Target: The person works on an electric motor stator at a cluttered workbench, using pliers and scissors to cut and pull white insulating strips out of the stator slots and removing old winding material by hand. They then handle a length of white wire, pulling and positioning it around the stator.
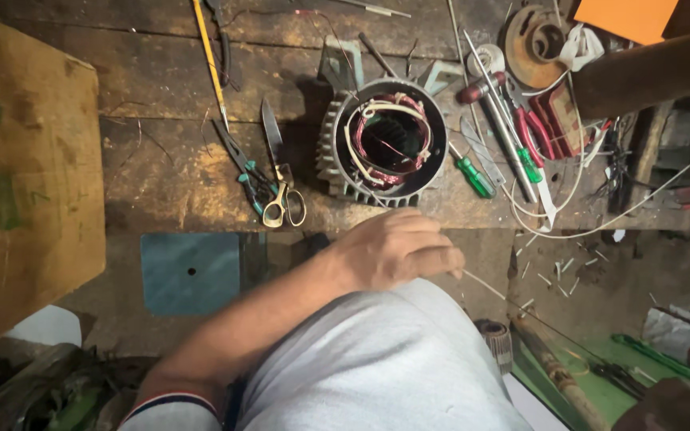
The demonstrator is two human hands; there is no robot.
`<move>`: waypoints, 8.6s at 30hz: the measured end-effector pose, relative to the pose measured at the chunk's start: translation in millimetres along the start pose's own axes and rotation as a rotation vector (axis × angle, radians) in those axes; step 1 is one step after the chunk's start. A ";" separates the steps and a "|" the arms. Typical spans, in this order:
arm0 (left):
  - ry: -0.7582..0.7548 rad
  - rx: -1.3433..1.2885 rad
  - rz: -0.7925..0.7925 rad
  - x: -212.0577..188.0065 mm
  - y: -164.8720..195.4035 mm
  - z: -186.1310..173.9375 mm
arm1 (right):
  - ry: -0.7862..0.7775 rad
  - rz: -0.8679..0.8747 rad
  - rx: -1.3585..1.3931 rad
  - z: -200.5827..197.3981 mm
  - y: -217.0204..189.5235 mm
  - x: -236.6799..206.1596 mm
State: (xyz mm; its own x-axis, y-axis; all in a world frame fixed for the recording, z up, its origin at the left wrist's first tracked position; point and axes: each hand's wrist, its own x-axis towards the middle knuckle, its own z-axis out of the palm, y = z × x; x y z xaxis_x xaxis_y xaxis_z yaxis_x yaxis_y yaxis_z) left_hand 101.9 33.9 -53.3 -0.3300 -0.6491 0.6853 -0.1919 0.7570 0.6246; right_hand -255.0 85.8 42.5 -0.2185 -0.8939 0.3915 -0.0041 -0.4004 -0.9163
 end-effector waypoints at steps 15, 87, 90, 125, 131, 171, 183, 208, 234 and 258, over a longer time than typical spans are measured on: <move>0.622 0.347 -0.594 -41.9 6.6 -74.6 | -0.368 0.080 -1.215 26.3 65.4 45.6; -0.331 0.825 -0.214 106.9 -71.1 -47.7 | -0.851 -0.095 -0.672 122.0 68.1 150.9; -0.341 0.852 -0.240 112.9 -57.6 -47.0 | -0.777 -0.028 -0.581 119.6 72.5 142.0; 0.452 -0.509 -1.211 159.6 -48.9 184.0 | -0.752 -0.028 -0.945 6.7 277.4 124.5; 0.326 0.261 -0.963 72.3 -110.8 234.3 | -0.913 0.368 -0.899 -77.9 226.8 105.5; 0.203 0.296 -1.245 -0.4 -107.2 250.4 | -1.230 -0.164 -1.201 -39.2 256.1 25.7; 0.182 0.210 -0.706 57.8 4.4 201.1 | -0.865 -0.261 -0.889 -18.3 182.5 83.8; -0.031 0.294 -0.297 151.3 5.2 72.8 | -0.600 0.753 0.414 51.7 138.1 84.7; -0.281 0.337 -0.305 126.6 23.8 64.4 | 0.146 -0.152 0.366 -197.0 16.2 108.4; -0.166 0.034 -0.030 236.6 95.3 187.1 | 0.073 0.185 0.403 -105.1 4.6 87.8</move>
State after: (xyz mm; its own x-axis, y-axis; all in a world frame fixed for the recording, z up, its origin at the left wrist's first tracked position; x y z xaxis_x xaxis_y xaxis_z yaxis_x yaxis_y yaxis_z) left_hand -167.4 -33.6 98.3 -0.4709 -0.6524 0.5938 -0.2340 0.7414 0.6290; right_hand -376.7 26.6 63.9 -0.2485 -0.9469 0.2041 0.4190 -0.2951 -0.8587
